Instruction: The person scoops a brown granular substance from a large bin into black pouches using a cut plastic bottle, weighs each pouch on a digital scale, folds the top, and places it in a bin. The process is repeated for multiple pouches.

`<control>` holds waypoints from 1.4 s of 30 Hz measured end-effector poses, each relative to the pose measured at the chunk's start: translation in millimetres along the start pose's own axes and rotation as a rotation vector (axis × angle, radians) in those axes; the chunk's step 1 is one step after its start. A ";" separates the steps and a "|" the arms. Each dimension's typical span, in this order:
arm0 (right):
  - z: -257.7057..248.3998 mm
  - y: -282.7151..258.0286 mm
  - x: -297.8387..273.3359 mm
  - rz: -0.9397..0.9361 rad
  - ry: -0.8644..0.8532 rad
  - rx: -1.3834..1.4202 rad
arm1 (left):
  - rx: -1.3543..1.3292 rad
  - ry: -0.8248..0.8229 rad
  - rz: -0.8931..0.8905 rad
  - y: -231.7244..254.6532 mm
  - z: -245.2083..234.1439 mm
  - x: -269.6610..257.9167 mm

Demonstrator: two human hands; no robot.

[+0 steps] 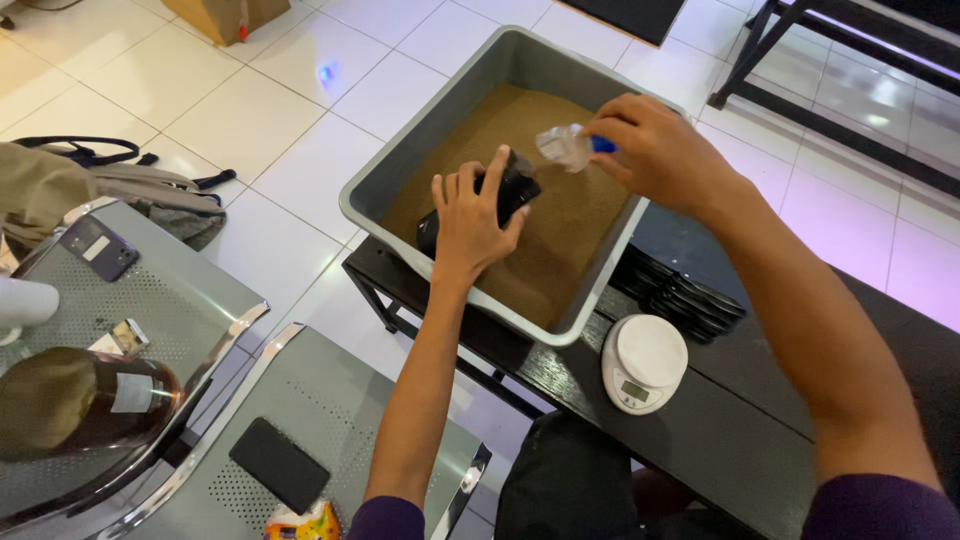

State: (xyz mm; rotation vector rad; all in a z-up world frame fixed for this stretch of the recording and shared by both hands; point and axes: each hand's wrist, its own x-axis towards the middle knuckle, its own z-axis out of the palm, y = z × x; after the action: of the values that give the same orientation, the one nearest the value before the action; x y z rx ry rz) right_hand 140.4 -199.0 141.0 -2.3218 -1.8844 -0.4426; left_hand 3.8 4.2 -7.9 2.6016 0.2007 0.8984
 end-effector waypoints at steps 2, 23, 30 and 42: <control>36.2 19.6 -16.9 0.065 -0.024 -0.035 | 0.018 0.037 -0.025 1.2 -0.8 0.9; 154.0 -74.8 23.9 0.357 0.255 0.576 | -0.451 0.583 0.095 -6.8 -9.6 2.5; 142.3 -43.9 2.7 0.372 0.372 0.600 | -0.527 0.507 -0.117 -22.3 1.8 8.4; 128.8 -34.3 -21.4 0.463 0.330 0.538 | -0.364 0.539 0.126 -7.5 -0.7 11.9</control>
State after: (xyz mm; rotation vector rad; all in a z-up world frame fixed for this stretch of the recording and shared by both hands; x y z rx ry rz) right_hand 122.5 -176.3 9.1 -2.0605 -1.0960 -0.2080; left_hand 12.6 14.3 -3.6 2.0140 0.0095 1.5131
